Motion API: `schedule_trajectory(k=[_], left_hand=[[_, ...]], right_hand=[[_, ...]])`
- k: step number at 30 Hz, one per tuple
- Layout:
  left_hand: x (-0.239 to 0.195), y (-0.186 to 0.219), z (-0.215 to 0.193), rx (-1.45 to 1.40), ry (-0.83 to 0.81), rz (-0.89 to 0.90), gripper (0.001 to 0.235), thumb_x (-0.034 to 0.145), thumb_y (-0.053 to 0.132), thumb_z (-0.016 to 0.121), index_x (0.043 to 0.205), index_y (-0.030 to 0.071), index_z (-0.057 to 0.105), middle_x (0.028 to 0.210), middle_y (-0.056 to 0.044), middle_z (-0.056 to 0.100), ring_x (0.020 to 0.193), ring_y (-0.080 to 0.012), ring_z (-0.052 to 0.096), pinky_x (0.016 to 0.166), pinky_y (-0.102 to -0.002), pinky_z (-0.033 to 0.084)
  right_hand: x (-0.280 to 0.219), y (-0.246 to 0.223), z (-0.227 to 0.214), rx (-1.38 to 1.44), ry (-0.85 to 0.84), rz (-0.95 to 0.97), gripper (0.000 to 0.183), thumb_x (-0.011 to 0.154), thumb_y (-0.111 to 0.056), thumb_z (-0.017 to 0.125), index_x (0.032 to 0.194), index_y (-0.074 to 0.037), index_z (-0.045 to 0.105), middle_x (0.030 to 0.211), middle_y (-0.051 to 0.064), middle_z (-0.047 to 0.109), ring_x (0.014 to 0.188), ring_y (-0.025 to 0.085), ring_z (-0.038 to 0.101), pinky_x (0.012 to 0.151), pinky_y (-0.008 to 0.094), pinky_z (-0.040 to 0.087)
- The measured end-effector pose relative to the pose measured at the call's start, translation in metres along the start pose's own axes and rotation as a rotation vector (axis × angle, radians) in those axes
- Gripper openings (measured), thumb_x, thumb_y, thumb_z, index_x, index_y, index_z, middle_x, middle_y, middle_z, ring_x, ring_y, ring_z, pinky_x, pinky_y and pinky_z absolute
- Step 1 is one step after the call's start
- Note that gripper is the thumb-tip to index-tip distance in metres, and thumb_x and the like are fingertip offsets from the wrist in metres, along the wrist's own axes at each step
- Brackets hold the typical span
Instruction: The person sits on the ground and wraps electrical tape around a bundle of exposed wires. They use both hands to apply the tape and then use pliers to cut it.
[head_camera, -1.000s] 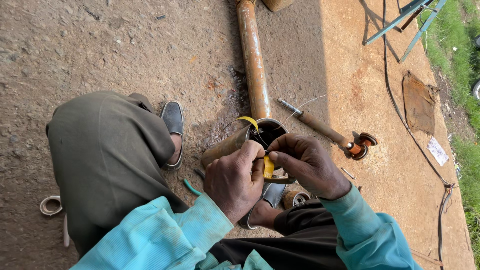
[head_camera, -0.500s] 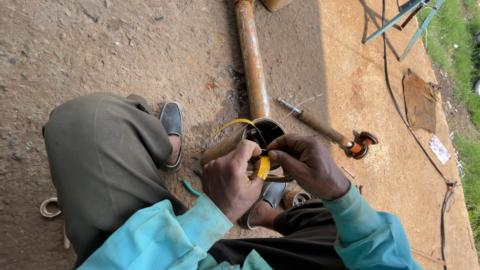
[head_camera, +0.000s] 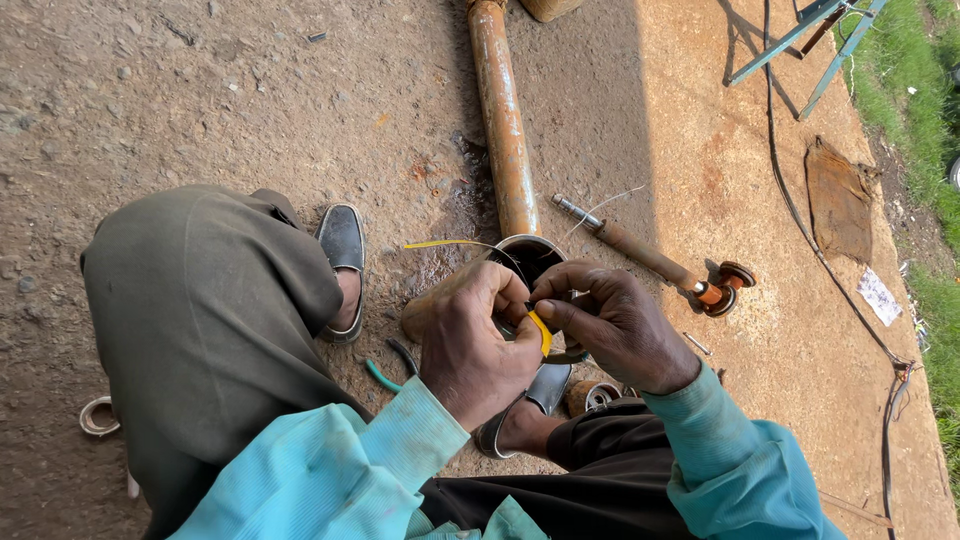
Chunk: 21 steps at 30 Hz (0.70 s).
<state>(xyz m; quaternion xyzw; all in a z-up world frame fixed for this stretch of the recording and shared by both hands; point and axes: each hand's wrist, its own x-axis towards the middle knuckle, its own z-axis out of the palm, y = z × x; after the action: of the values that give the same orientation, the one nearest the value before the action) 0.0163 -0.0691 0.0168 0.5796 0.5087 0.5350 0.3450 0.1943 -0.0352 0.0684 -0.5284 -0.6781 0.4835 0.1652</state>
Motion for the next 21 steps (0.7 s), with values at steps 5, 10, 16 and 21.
schedule_trajectory(k=[5,10,16,21], left_hand=[[0.004,0.002,-0.013,-0.259,-0.089,-0.247,0.017,0.079,0.001,0.071,0.093,0.005,0.062,0.077,-0.005,0.070,0.067,-0.0157,0.073,0.060,-0.027,0.060],[-0.007,0.002,-0.018,-0.141,-0.032,0.025,0.024,0.077,-0.001,0.076,0.095,0.003,0.059,0.086,-0.007,0.069,0.076,-0.0159,0.075,0.063,-0.028,0.060],[-0.009,0.006,-0.017,-0.130,-0.013,-0.012,0.028,0.076,0.002,0.082,0.092,0.002,0.058,0.084,-0.008,0.070,0.073,-0.0166,0.075,0.061,-0.029,0.059],[-0.009,0.005,-0.010,-0.231,-0.059,-0.188,0.027,0.078,0.005,0.082,0.094,0.002,0.060,0.084,-0.008,0.073,0.069,-0.0111,0.075,0.055,-0.024,0.059]], right_hand=[[0.003,0.008,0.002,0.093,0.053,0.086,0.023,0.101,-0.018,0.060,0.108,0.001,0.072,0.078,0.000,0.072,0.061,0.003,0.058,0.053,0.021,0.050],[0.004,0.014,0.001,0.100,0.083,0.125,0.024,0.101,-0.017,0.061,0.108,0.003,0.073,0.080,0.004,0.076,0.058,0.003,0.057,0.050,0.021,0.049],[0.002,0.015,0.002,0.207,0.078,0.117,0.024,0.100,-0.015,0.061,0.111,0.003,0.072,0.081,0.003,0.074,0.058,0.003,0.058,0.050,0.021,0.049],[-0.003,0.014,0.004,0.256,0.051,0.094,0.026,0.100,-0.015,0.061,0.116,0.003,0.071,0.085,0.002,0.071,0.062,0.004,0.059,0.054,0.020,0.051]])
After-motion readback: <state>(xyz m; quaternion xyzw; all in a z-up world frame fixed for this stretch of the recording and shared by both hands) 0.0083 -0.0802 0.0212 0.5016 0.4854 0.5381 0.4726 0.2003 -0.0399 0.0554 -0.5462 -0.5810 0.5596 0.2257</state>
